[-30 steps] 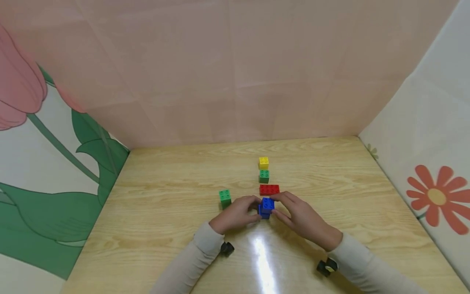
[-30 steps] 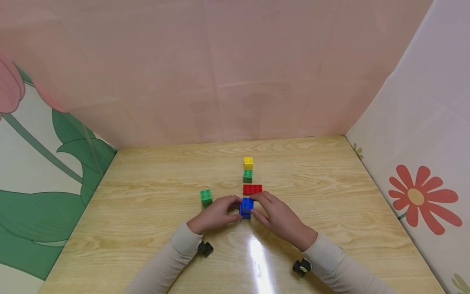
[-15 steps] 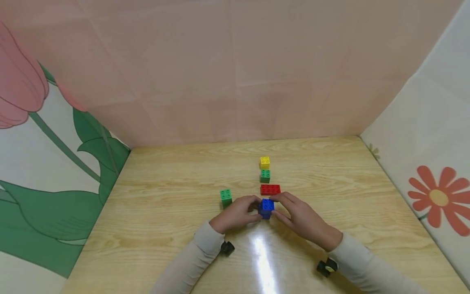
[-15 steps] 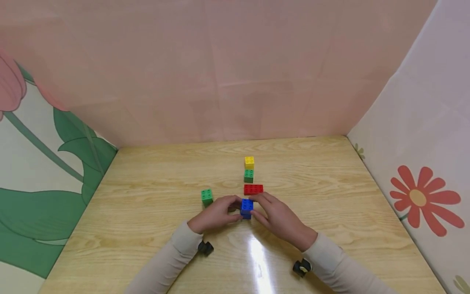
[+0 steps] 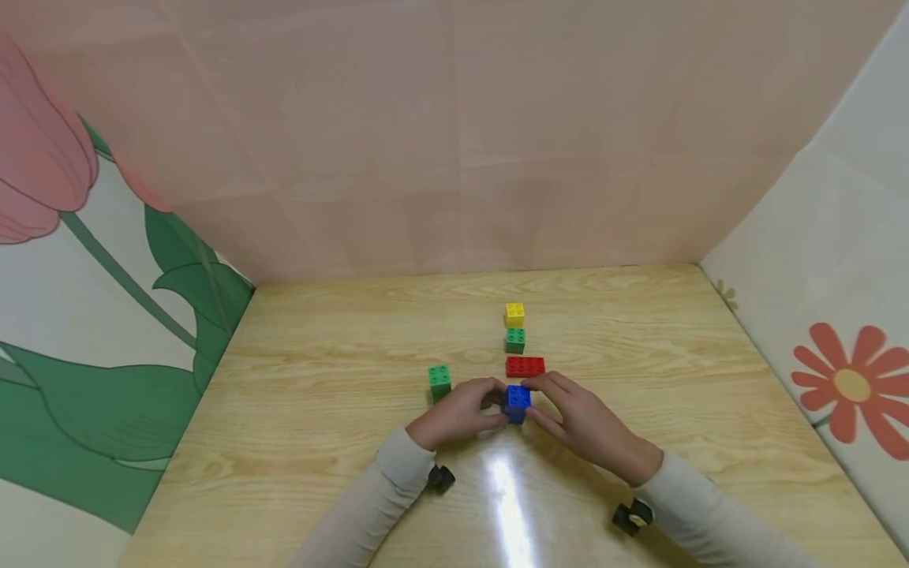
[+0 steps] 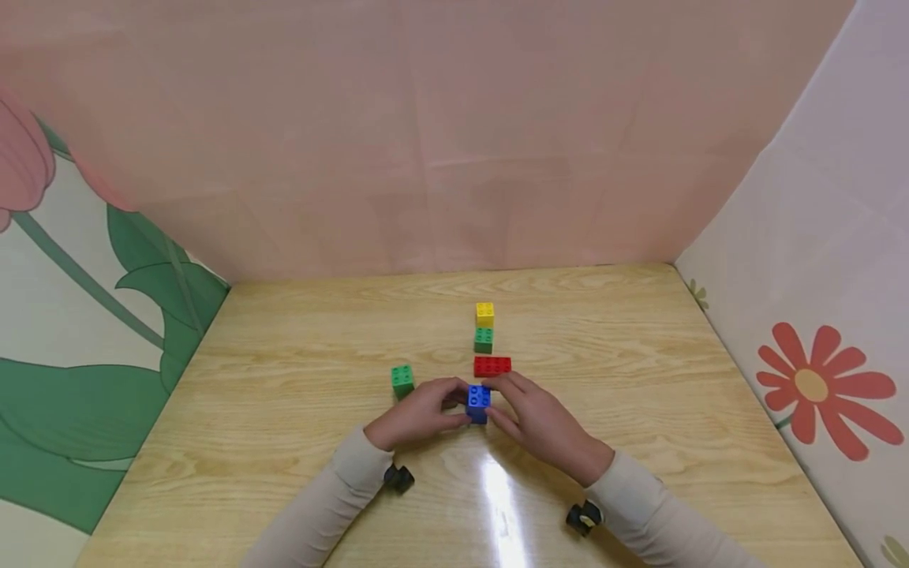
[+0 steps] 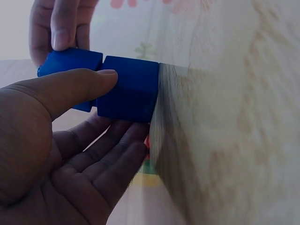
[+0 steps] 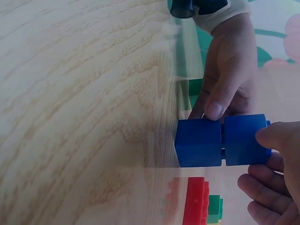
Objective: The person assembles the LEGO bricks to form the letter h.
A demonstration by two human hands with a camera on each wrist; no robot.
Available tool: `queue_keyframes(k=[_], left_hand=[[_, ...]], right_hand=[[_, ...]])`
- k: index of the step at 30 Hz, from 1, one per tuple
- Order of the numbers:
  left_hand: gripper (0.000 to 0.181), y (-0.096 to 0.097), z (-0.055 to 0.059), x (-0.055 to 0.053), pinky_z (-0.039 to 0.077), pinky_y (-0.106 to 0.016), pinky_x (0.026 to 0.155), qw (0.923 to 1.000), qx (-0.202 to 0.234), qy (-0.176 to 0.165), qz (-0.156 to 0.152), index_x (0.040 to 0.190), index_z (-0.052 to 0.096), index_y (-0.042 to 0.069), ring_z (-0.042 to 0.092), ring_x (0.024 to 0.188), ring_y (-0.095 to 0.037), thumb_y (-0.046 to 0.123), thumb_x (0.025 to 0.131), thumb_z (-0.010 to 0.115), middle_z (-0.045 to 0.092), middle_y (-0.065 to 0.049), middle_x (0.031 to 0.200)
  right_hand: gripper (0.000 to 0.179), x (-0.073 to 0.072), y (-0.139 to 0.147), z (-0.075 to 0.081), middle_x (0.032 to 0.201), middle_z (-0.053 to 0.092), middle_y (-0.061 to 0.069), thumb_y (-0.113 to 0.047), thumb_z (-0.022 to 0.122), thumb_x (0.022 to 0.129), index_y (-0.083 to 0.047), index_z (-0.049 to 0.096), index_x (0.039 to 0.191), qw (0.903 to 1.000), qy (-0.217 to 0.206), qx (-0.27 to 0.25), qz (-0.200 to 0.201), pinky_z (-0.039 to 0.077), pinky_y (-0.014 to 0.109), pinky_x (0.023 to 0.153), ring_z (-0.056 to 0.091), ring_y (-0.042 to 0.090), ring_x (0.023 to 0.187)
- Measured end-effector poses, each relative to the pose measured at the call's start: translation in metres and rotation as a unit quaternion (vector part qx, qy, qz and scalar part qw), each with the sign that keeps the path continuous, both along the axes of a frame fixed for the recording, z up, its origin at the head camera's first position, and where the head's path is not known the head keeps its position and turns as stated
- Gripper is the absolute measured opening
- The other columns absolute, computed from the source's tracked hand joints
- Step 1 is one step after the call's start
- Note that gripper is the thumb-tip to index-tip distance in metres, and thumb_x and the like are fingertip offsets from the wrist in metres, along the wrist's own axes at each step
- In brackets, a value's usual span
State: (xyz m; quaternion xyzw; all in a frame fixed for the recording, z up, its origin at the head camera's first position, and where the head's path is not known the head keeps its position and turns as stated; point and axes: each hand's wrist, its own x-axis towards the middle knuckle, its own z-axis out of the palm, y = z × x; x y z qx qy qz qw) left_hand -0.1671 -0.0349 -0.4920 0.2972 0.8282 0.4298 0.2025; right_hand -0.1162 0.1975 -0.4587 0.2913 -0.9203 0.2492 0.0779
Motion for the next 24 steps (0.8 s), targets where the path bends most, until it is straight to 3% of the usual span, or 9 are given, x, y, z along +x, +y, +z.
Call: queue_keyframes(k=[24], left_hand=[[0.036, -0.0013, -0.0017, -0.0004, 0.045, -0.023, 0.096, 0.9997, -0.014, 0.021, -0.001, 0.124, 0.059, 0.015, 0.057, 0.111, -0.006, 0.026, 0.091, 0.071, 0.062, 0.009, 0.116]], right_hand=[[0.043, -0.0045, -0.004, -0.0054, 0.123, 0.057, -0.003, -0.022, 0.074, 0.088, -0.016, 0.057, 0.127, 1.0, 0.005, -0.003, 0.004, 0.053, 0.034, 0.087, 0.06, 0.015, 0.11]])
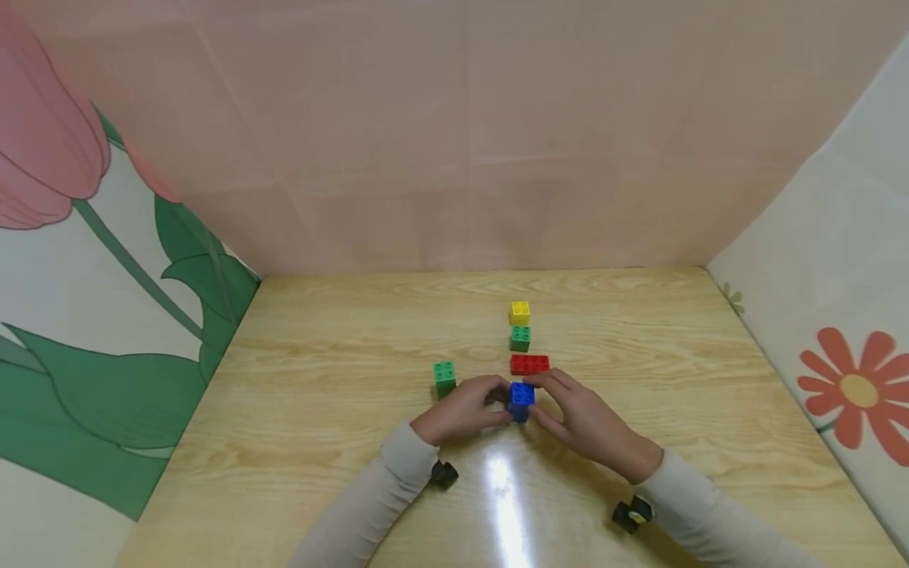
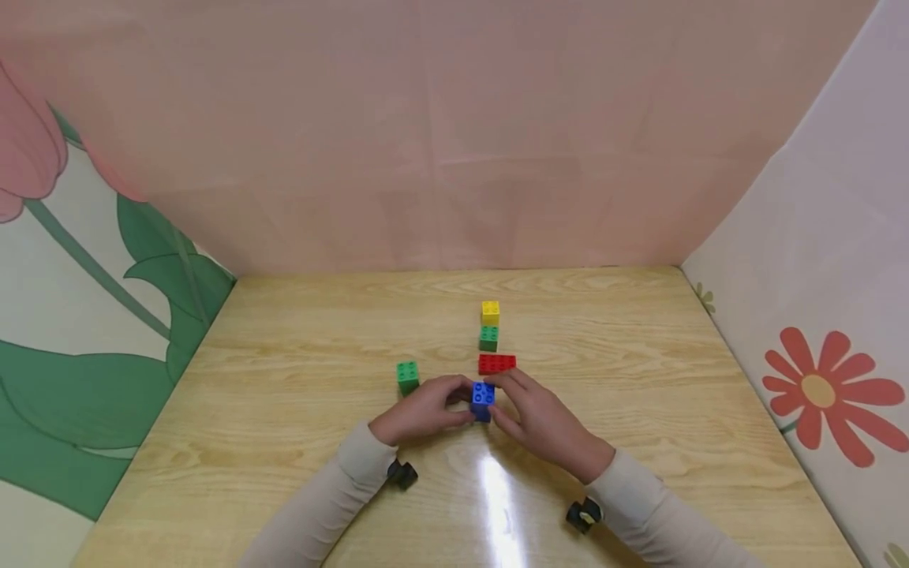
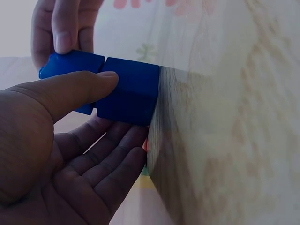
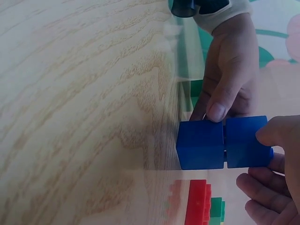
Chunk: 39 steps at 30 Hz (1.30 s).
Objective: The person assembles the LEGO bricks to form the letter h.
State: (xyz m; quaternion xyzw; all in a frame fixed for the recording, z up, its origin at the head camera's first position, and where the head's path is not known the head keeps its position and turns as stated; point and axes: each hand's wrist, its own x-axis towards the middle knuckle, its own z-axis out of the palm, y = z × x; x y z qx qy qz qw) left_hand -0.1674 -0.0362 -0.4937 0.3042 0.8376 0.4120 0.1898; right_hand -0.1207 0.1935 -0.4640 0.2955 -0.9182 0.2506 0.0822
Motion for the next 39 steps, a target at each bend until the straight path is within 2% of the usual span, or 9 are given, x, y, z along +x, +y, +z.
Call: queue_keyframes(k=[9, 14, 21, 33, 39], left_hand=[[0.033, 0.0006, -0.0009, -0.0045, 0.044, -0.023, 0.096, 0.9999, 0.006, -0.008, 0.003, 0.12, 0.06, 0.018, 0.057, 0.111, -0.004, 0.028, 0.091, 0.071, 0.062, 0.011, 0.115], [0.031, 0.0006, -0.0015, -0.0051, 0.045, -0.022, 0.095, 0.9999, 0.006, -0.013, 0.0, 0.12, 0.059, 0.019, 0.057, 0.11, -0.003, 0.027, 0.092, 0.07, 0.061, 0.012, 0.116], [0.032, 0.0009, -0.0043, -0.0055, 0.045, -0.022, 0.095, 0.9999, 0.008, -0.008, -0.005, 0.12, 0.059, 0.018, 0.057, 0.11, -0.004, 0.028, 0.092, 0.07, 0.062, 0.011, 0.115], [0.031, 0.0009, -0.0053, -0.0031, 0.044, -0.022, 0.096, 0.9999, 0.005, -0.015, -0.001, 0.12, 0.059, 0.02, 0.056, 0.112, -0.003, 0.028, 0.092, 0.069, 0.061, 0.012, 0.118], [0.032, 0.0004, -0.0047, -0.0032, 0.044, -0.022, 0.097, 0.9998, 0.013, -0.017, -0.003, 0.122, 0.058, 0.02, 0.056, 0.113, -0.003, 0.028, 0.093, 0.069, 0.061, 0.012, 0.118]], right_hand=[[0.045, -0.0043, 0.0003, -0.0014, 0.126, 0.06, 0.0, -0.02, 0.074, 0.088, -0.011, 0.057, 0.129, 0.9994, -0.022, -0.027, 0.003, 0.052, 0.039, 0.09, 0.06, 0.019, 0.114], [0.049, -0.0057, -0.0001, -0.001, 0.131, 0.057, -0.003, -0.023, 0.072, 0.09, -0.013, 0.054, 0.134, 0.9987, -0.035, -0.037, 0.009, 0.05, 0.038, 0.093, 0.056, 0.016, 0.118], [0.043, -0.0065, -0.0007, -0.0019, 0.126, 0.057, -0.004, -0.02, 0.072, 0.09, -0.014, 0.055, 0.129, 0.9977, -0.032, -0.052, 0.03, 0.051, 0.039, 0.092, 0.057, 0.017, 0.116], [0.038, -0.0074, -0.003, -0.0028, 0.121, 0.059, -0.004, -0.019, 0.073, 0.089, -0.015, 0.058, 0.124, 0.9973, -0.025, -0.059, 0.036, 0.052, 0.035, 0.089, 0.059, 0.014, 0.111], [0.036, -0.0092, -0.0034, 0.0007, 0.119, 0.06, -0.004, -0.02, 0.073, 0.09, -0.014, 0.059, 0.123, 0.9972, -0.037, -0.055, 0.034, 0.053, 0.035, 0.088, 0.06, 0.013, 0.108]])
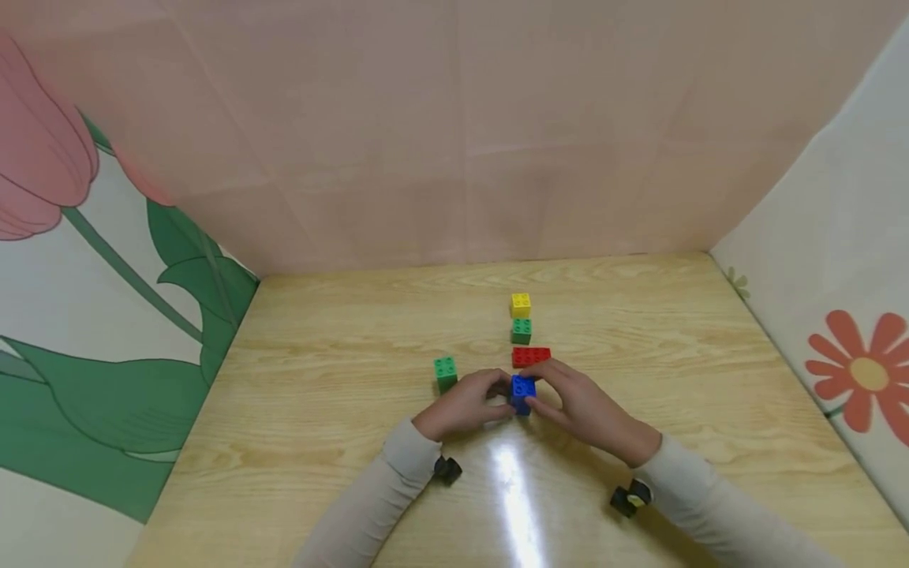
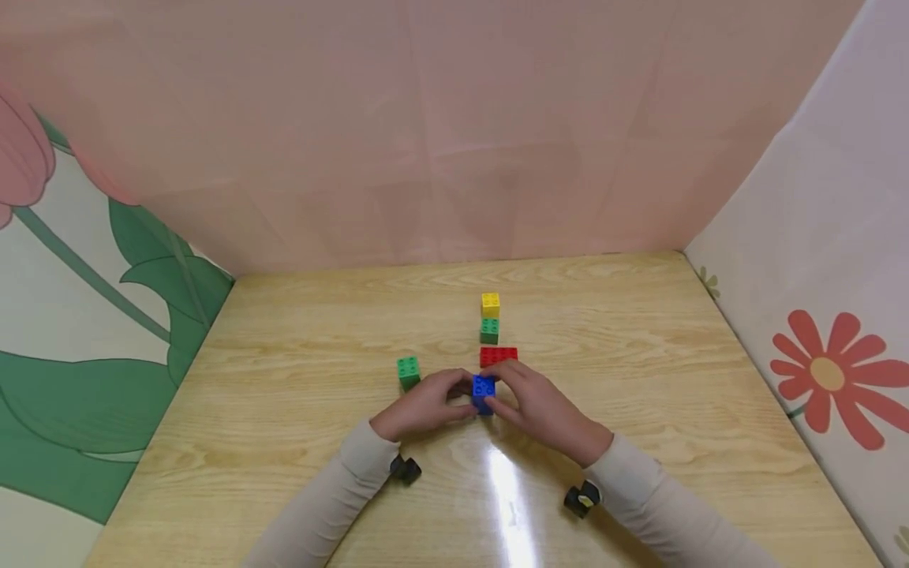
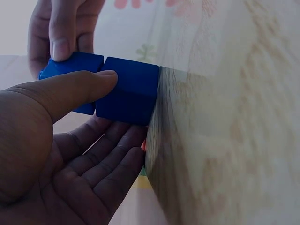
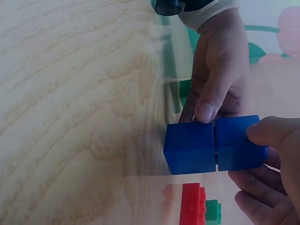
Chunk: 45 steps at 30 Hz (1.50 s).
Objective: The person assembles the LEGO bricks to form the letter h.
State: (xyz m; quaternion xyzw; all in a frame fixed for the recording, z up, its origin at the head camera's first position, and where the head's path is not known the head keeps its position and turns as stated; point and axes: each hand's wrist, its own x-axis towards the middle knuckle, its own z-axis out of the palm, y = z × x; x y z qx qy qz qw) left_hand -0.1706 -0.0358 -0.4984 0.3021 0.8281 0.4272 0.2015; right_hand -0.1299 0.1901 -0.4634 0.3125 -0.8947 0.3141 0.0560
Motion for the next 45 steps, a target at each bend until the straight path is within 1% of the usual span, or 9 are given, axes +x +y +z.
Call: queue_keyframes(k=[7, 13, 19, 27, 31, 38, 45], left_hand=[[0.032, 0.001, 0.0, 0.0, 0.044, -0.022, 0.097, 0.9999, 0.011, -0.002, 0.002, 0.121, 0.059, 0.018, 0.056, 0.112, -0.003, 0.028, 0.092, 0.07, 0.061, 0.011, 0.117], [0.032, 0.0, 0.002, 0.001, 0.044, -0.021, 0.096, 1.0, 0.005, -0.004, 0.003, 0.121, 0.059, 0.019, 0.056, 0.112, -0.003, 0.027, 0.092, 0.07, 0.061, 0.012, 0.117], [0.032, 0.0, 0.001, 0.0, 0.044, -0.022, 0.096, 1.0, 0.001, -0.005, 0.001, 0.12, 0.059, 0.02, 0.057, 0.111, -0.003, 0.028, 0.092, 0.07, 0.061, 0.012, 0.117], [0.032, 0.0, 0.001, 0.0, 0.044, -0.022, 0.096, 1.0, 0.0, -0.009, 0.001, 0.121, 0.059, 0.02, 0.057, 0.111, -0.004, 0.028, 0.092, 0.07, 0.061, 0.012, 0.117], [0.032, 0.0, 0.001, -0.001, 0.045, -0.023, 0.096, 1.0, -0.002, -0.006, 0.0, 0.121, 0.059, 0.02, 0.057, 0.111, -0.003, 0.029, 0.092, 0.07, 0.061, 0.012, 0.117], [0.032, -0.001, -0.001, -0.001, 0.045, -0.021, 0.095, 1.0, 0.004, -0.005, -0.002, 0.119, 0.059, 0.019, 0.057, 0.11, -0.003, 0.028, 0.092, 0.07, 0.061, 0.012, 0.115], [0.032, 0.0, 0.0, -0.001, 0.045, -0.022, 0.094, 0.9999, 0.012, -0.006, -0.002, 0.119, 0.059, 0.017, 0.058, 0.11, -0.005, 0.028, 0.091, 0.071, 0.061, 0.012, 0.114]], right_hand=[[0.036, 0.0, 0.0, 0.004, 0.118, 0.061, -0.004, -0.02, 0.073, 0.09, -0.014, 0.06, 0.122, 0.9999, -0.016, 0.003, 0.001, 0.053, 0.035, 0.088, 0.06, 0.013, 0.108], [0.036, 0.001, 0.0, 0.004, 0.118, 0.061, -0.004, -0.019, 0.073, 0.089, -0.014, 0.06, 0.121, 1.0, -0.009, 0.003, 0.002, 0.053, 0.035, 0.088, 0.06, 0.013, 0.108], [0.037, 0.002, -0.002, 0.003, 0.119, 0.061, -0.003, -0.019, 0.074, 0.089, -0.014, 0.059, 0.122, 1.0, -0.001, 0.01, -0.001, 0.053, 0.034, 0.087, 0.06, 0.013, 0.108], [0.037, 0.001, -0.003, 0.005, 0.117, 0.062, -0.001, -0.019, 0.075, 0.087, -0.014, 0.06, 0.121, 0.9998, -0.003, 0.018, -0.008, 0.054, 0.033, 0.084, 0.062, 0.013, 0.105], [0.038, 0.001, -0.003, 0.008, 0.113, 0.063, -0.001, -0.019, 0.077, 0.086, -0.012, 0.061, 0.12, 0.9996, -0.011, 0.024, -0.01, 0.055, 0.034, 0.082, 0.063, 0.014, 0.101], [0.039, -0.003, -0.004, 0.01, 0.109, 0.063, 0.0, -0.017, 0.078, 0.084, -0.011, 0.061, 0.119, 0.9989, -0.035, 0.031, -0.007, 0.055, 0.036, 0.081, 0.065, 0.021, 0.098], [0.04, -0.007, -0.006, 0.017, 0.108, 0.064, 0.0, -0.018, 0.079, 0.083, -0.009, 0.062, 0.118, 0.9963, -0.055, 0.067, 0.003, 0.054, 0.034, 0.081, 0.062, 0.014, 0.097]])
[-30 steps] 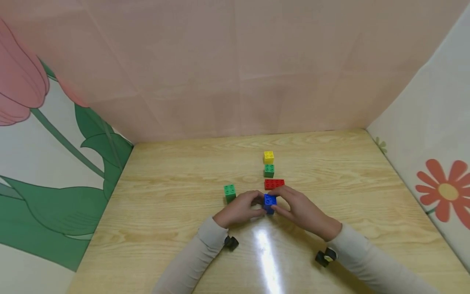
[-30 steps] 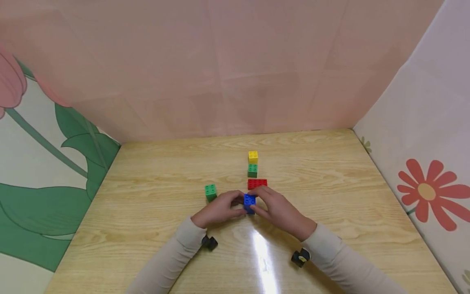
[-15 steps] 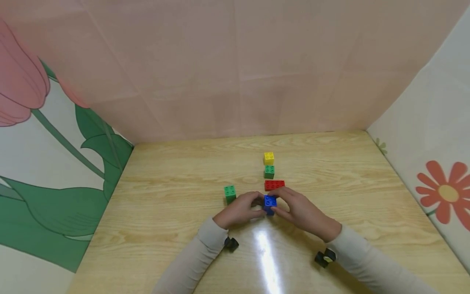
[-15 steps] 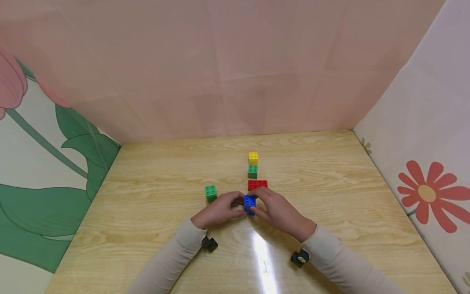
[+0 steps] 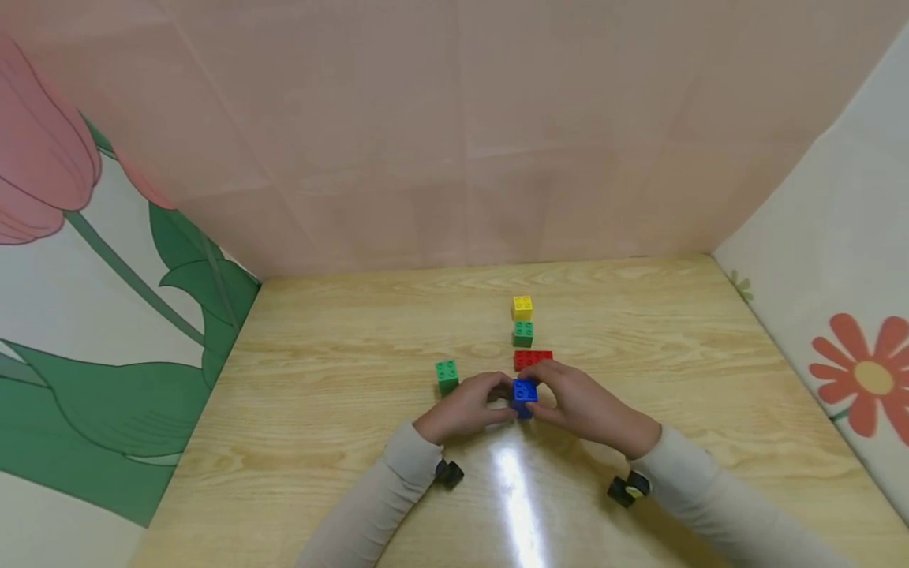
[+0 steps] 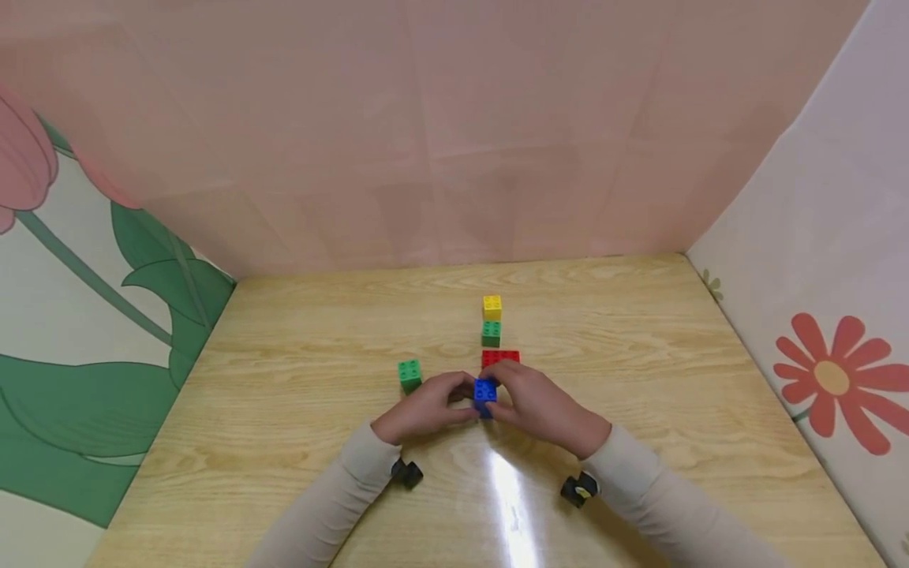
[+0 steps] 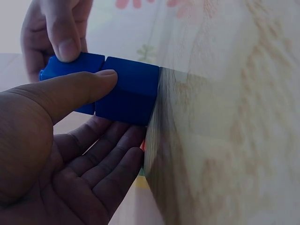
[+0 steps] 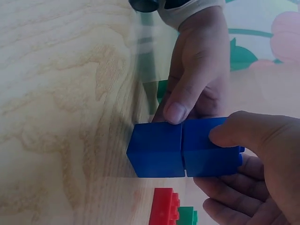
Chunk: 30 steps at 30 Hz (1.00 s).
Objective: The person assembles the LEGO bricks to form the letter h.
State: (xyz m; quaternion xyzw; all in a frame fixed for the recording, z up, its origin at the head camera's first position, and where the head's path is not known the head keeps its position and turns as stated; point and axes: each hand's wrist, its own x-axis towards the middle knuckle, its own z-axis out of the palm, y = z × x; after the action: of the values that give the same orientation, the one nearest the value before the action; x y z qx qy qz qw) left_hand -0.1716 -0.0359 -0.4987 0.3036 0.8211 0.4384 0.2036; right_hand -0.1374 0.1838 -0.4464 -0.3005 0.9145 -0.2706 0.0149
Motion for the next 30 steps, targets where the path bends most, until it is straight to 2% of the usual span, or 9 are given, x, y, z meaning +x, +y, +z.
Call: queue_keyframes(k=[6, 18, 30], left_hand=[[0.032, 0.0018, -0.0002, 0.0004, 0.046, -0.021, 0.094, 1.0, -0.003, 0.009, -0.002, 0.12, 0.059, 0.016, 0.058, 0.109, -0.004, 0.027, 0.091, 0.071, 0.062, 0.011, 0.113], [0.031, -0.0005, -0.0004, 0.0002, 0.045, -0.022, 0.095, 1.0, 0.0, 0.003, -0.003, 0.12, 0.058, 0.018, 0.058, 0.111, -0.006, 0.027, 0.092, 0.069, 0.061, 0.011, 0.116], [0.031, -0.0006, -0.0003, -0.0002, 0.045, -0.021, 0.094, 1.0, -0.005, 0.001, -0.003, 0.12, 0.058, 0.019, 0.058, 0.11, -0.004, 0.027, 0.093, 0.069, 0.061, 0.011, 0.115]], right_hand=[[0.04, -0.0021, 0.0004, 0.0029, 0.107, 0.064, -0.001, -0.021, 0.079, 0.083, -0.009, 0.062, 0.117, 0.9997, -0.011, 0.023, 0.005, 0.054, 0.033, 0.081, 0.062, 0.013, 0.096], [0.038, -0.0026, -0.0007, 0.0055, 0.108, 0.064, -0.003, -0.022, 0.077, 0.086, -0.01, 0.062, 0.119, 0.9993, -0.023, 0.027, 0.008, 0.054, 0.033, 0.083, 0.061, 0.011, 0.097], [0.037, 0.0027, -0.0024, 0.0074, 0.111, 0.064, 0.002, -0.02, 0.076, 0.087, -0.008, 0.062, 0.12, 0.9993, -0.011, 0.036, 0.001, 0.054, 0.034, 0.082, 0.064, 0.019, 0.099]])
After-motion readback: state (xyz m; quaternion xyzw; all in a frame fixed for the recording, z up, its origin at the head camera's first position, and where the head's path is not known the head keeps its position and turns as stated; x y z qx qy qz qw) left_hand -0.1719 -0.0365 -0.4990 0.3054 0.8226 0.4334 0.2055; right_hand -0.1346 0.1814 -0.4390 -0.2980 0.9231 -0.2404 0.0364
